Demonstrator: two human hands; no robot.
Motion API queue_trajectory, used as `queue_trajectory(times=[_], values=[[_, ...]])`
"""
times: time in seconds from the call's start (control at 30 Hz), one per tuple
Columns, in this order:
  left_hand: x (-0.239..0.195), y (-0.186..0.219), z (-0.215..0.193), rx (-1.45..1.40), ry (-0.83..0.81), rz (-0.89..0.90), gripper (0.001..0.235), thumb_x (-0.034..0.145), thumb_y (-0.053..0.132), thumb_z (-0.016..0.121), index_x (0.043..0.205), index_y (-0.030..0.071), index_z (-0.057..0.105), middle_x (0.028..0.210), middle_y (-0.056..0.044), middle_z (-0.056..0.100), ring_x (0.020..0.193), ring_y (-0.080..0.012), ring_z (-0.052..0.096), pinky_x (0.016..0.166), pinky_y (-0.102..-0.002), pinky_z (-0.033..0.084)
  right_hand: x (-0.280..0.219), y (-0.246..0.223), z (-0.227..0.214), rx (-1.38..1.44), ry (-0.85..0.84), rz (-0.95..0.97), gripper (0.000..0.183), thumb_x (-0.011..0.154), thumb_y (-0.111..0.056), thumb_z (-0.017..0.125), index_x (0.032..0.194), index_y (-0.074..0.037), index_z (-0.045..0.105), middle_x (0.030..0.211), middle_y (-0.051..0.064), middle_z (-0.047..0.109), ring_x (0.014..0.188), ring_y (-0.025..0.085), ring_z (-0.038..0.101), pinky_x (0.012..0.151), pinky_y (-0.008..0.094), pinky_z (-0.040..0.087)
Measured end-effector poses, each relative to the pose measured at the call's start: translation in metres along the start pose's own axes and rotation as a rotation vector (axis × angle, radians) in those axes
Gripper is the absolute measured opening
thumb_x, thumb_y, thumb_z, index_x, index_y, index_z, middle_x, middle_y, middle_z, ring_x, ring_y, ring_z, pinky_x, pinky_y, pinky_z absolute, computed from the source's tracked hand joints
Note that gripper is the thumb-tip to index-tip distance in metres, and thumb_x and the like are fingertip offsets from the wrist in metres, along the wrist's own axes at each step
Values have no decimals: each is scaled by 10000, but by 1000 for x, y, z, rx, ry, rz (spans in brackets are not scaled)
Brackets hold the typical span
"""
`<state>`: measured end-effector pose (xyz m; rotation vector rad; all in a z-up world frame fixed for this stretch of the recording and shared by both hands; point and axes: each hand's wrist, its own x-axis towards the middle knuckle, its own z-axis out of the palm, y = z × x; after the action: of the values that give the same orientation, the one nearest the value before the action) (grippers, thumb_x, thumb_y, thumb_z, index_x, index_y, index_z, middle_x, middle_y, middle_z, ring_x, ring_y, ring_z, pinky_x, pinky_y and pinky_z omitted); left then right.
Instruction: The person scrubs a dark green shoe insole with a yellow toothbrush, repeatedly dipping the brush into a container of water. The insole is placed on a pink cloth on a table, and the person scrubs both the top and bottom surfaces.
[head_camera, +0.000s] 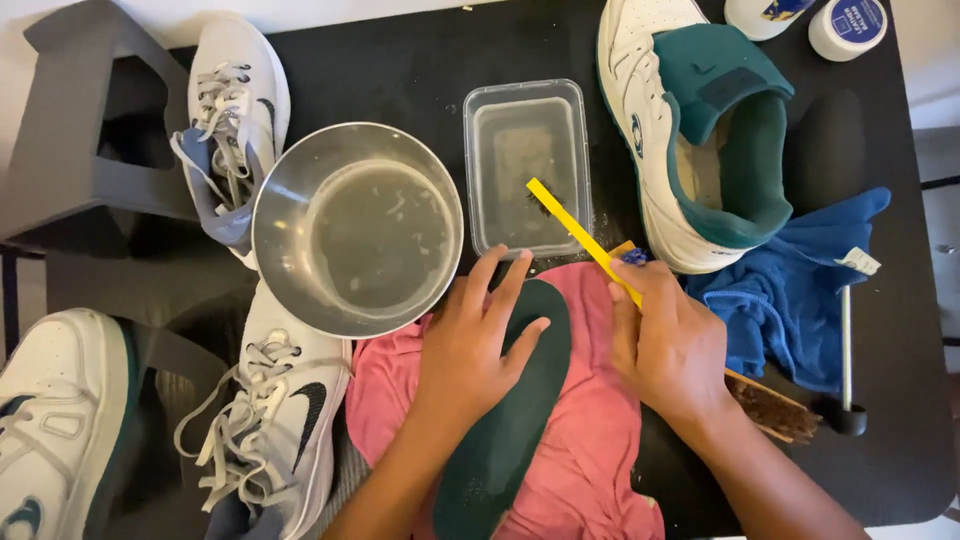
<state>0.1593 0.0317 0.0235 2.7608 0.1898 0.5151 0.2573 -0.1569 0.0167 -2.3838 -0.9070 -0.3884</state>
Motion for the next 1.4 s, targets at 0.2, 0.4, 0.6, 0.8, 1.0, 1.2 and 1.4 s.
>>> queue_trajectory(times=[0.2,0.4,0.6,0.8,1.0,1.2,1.4], values=[[-1,-2,3,-23,35,31,543,974,419,656,1442,148,605,1365,-119,612,958,-256,673,782,-374,578,6,-3,-5,44,-10,-11,103,1028,-89,634,1124,-86,669,828,88,658,665,314,698,564,364,545],[-3,-4,-2,30,39,61,523,996,423,616,1445,153,603,1387,-112,612,971,-252,669,803,-384,562,0,0,-12,-19,5,-59,135,1035,-135,612,1147,-118,686,802,12,628,645,236,688,579,303,533],[-5,-8,-2,22,37,94,513,1000,409,632,1439,144,606,1403,-148,604,983,-264,674,822,-404,571,7,-2,-15,23,-31,-72,92,1028,-39,635,1111,-54,672,792,78,621,669,323,691,541,355,521],[-9,-11,-2,37,53,103,510,996,403,639,1440,154,602,1410,-144,599,978,-264,674,822,-416,578,5,2,-16,-46,-35,-106,103,1040,-74,627,1128,-81,681,796,74,611,698,318,698,568,383,531],[-16,-7,-1,35,118,131,442,988,410,628,1353,161,647,1254,-113,624,930,-251,670,690,-393,579,2,8,-14,97,-11,-104,130,1029,-24,641,1138,-53,705,870,92,668,814,372,723,629,407,554],[-31,-18,5,131,118,98,573,948,555,612,1323,123,641,967,-45,618,763,-237,620,611,-411,543,6,15,-22,116,79,-161,161,1110,-59,592,1228,-20,695,1034,92,716,938,347,734,798,390,564],[-38,-19,0,-33,-66,-1,418,942,320,743,1323,230,594,971,8,634,889,-234,656,583,-388,536,6,-13,-42,188,60,-268,319,1226,8,394,1497,149,484,1149,313,635,1000,429,651,941,516,502]])
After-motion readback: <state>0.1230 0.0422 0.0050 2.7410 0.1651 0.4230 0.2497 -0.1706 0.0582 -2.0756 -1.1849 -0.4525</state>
